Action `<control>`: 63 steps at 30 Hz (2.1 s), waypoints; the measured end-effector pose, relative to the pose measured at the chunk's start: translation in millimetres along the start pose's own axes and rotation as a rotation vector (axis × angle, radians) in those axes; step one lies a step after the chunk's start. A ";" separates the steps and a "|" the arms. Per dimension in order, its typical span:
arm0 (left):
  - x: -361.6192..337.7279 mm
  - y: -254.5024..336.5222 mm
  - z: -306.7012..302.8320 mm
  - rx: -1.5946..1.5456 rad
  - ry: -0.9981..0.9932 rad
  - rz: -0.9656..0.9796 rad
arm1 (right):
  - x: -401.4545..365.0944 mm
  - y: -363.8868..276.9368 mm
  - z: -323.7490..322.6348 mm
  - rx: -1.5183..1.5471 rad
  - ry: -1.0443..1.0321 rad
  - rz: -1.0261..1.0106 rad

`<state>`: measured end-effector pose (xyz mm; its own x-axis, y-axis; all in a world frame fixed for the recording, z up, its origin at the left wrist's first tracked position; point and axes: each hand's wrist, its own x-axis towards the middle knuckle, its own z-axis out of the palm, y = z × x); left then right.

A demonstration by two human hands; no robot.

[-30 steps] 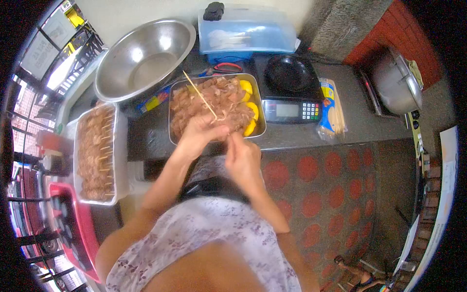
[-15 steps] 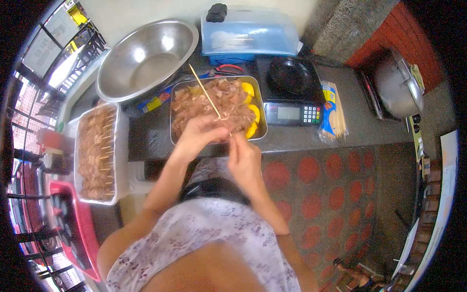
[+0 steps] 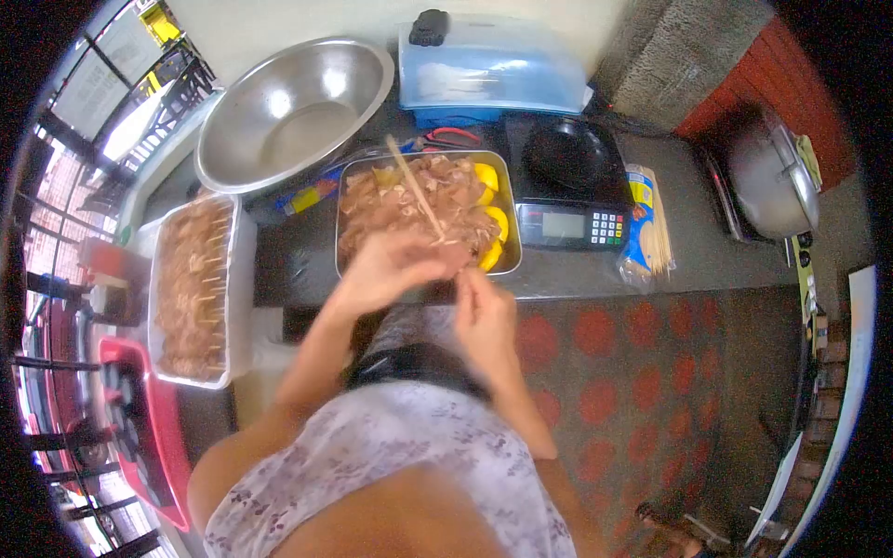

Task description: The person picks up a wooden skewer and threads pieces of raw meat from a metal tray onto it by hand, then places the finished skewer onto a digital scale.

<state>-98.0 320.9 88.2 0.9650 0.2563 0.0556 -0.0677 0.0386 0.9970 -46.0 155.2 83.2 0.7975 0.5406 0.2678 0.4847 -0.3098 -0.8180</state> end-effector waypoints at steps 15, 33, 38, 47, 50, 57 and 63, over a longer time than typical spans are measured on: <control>55.3 13.6 -53.1 0.915 0.313 0.442 | 1.3 16.1 -15.4 0.027 0.069 0.033; 58.5 3.8 -70.3 -0.143 0.207 -0.040 | -3.3 11.0 -5.2 0.113 0.038 -0.002; 58.3 9.9 -66.8 -0.171 0.144 -0.068 | -3.9 9.9 -7.6 0.122 0.076 -0.021; 51.1 20.2 -57.7 -0.177 0.163 0.089 | -6.0 9.0 -14.7 0.088 0.055 -0.012; 50.7 9.8 -65.0 0.002 0.143 0.098 | -6.5 8.3 -16.0 0.074 0.034 -0.001; 41.6 12.0 -58.4 0.234 0.275 0.291 | -7.9 6.9 -14.9 0.082 0.025 -0.001; 36.1 20.5 -59.1 -0.028 0.236 0.093 | -8.2 3.4 -11.2 0.115 0.068 -0.056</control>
<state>-79.5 388.0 107.4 0.8688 0.4779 0.1295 -0.1637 0.0305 0.9860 -46.8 141.0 83.9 0.7948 0.4989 0.3455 0.4879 -0.1868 -0.8527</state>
